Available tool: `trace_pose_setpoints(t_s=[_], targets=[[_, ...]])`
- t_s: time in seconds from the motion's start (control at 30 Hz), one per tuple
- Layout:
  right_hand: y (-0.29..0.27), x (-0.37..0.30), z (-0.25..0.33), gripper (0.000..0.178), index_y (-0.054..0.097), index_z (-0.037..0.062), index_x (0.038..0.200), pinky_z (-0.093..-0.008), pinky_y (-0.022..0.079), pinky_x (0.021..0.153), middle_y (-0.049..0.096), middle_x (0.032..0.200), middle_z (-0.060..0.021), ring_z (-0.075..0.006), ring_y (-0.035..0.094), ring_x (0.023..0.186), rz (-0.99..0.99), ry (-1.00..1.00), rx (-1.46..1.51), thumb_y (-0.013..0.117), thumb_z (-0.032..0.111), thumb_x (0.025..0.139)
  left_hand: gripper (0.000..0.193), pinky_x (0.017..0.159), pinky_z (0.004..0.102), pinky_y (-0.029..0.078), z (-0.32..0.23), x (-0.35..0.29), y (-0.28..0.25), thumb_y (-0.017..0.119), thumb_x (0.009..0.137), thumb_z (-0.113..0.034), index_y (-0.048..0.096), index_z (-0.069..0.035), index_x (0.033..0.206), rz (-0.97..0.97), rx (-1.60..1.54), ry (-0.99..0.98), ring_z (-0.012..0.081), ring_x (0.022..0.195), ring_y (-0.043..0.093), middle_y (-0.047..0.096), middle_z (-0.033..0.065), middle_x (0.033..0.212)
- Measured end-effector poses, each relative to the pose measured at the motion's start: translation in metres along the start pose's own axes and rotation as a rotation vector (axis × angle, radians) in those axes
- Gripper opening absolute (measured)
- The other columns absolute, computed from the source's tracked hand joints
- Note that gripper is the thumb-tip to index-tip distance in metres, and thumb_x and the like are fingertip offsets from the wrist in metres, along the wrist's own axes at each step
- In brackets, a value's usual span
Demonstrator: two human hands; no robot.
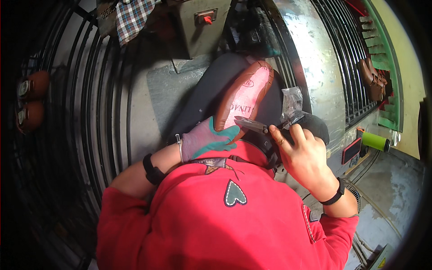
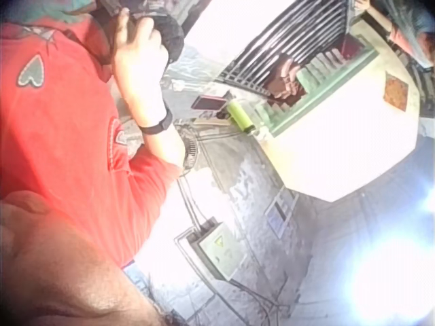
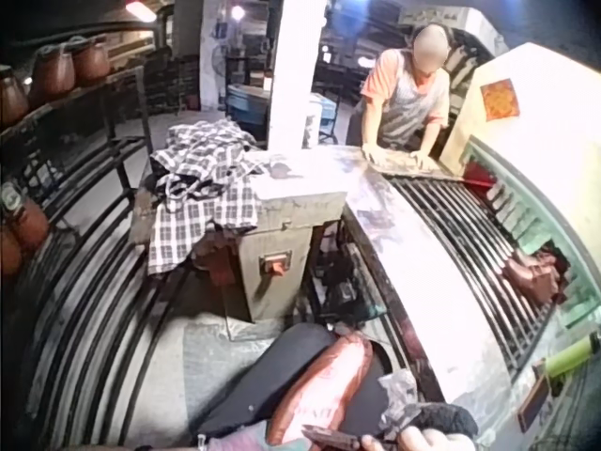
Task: Trimming excess material from shoe soles with scissors and placing them on a conveyor belt.
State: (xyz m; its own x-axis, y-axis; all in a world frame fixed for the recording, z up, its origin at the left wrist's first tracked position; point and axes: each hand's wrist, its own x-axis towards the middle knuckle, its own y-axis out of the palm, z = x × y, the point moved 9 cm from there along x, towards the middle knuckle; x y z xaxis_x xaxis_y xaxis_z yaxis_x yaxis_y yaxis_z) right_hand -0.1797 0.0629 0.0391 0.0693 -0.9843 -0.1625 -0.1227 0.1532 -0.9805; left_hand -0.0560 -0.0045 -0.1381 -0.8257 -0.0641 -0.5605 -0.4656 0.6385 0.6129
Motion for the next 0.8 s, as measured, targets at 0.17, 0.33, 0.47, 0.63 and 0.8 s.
trace_pose_setpoints(t_s=[0.17, 0.33, 0.47, 0.63, 0.8], targets=[[0.001, 0.002, -0.006, 0.053, 0.063, 0.0198, 0.133, -0.0321, 0.053, 0.058, 0.053, 0.092, -0.0048, -0.0197, 0.06, 0.076, 0.03, -0.016, -0.003, 0.064, 0.015, 0.08, 0.047, 0.097, 0.0357, 0.056, -0.004, -0.002, 0.008, 0.066, 0.097, -0.013, 0.046, -0.004, 0.139, 0.011, -0.141, -0.047, 0.0186, 0.113, 0.063, 0.059, 0.0108, 0.128], [0.001, 0.0, -0.006, 0.054, 0.063, 0.0203, 0.133, -0.0315, 0.053, 0.058, 0.052, 0.091, -0.0041, -0.0192, 0.059, 0.075, 0.018, -0.015, 0.027, 0.065, 0.015, 0.079, 0.046, 0.097, 0.0347, 0.056, -0.009, -0.003, 0.007, 0.065, 0.097, -0.013, 0.047, -0.003, 0.138, 0.065, 0.011, 0.06, 0.0163, 0.114, 0.063, 0.059, 0.0108, 0.127], [-0.002, 0.002, -0.003, 0.054, 0.063, 0.0203, 0.133, -0.0316, 0.053, 0.058, 0.052, 0.09, -0.004, -0.0192, 0.059, 0.075, 0.026, -0.03, 0.016, 0.066, 0.015, 0.079, 0.052, 0.1, 0.0364, 0.055, -0.008, 0.004, 0.013, 0.068, 0.095, -0.013, 0.044, -0.001, 0.14, 0.213, 0.198, 0.086, 0.0201, 0.117, 0.062, 0.058, 0.0123, 0.129], [0.0, 0.003, -0.006, 0.054, 0.063, 0.0198, 0.133, -0.0319, 0.053, 0.057, 0.052, 0.09, -0.0044, -0.0194, 0.059, 0.075, 0.026, -0.03, -0.001, 0.067, 0.015, 0.079, 0.061, 0.108, 0.044, 0.05, 0.006, 0.005, -0.001, 0.07, 0.093, -0.013, 0.039, -0.003, 0.144, 0.115, -0.215, 0.036, 0.0272, 0.126, 0.056, 0.051, 0.0134, 0.139], [0.0, 0.002, -0.007, 0.054, 0.063, 0.0202, 0.133, -0.0317, 0.053, 0.057, 0.052, 0.09, -0.0047, -0.0195, 0.059, 0.074, 0.028, -0.025, 0.009, 0.067, 0.015, 0.079, 0.064, 0.108, 0.0438, 0.049, 0.008, 0.005, 0.0, 0.071, 0.093, -0.016, 0.038, -0.004, 0.146, 0.133, -0.209, 0.021, 0.0246, 0.128, 0.054, 0.051, 0.0134, 0.14]])
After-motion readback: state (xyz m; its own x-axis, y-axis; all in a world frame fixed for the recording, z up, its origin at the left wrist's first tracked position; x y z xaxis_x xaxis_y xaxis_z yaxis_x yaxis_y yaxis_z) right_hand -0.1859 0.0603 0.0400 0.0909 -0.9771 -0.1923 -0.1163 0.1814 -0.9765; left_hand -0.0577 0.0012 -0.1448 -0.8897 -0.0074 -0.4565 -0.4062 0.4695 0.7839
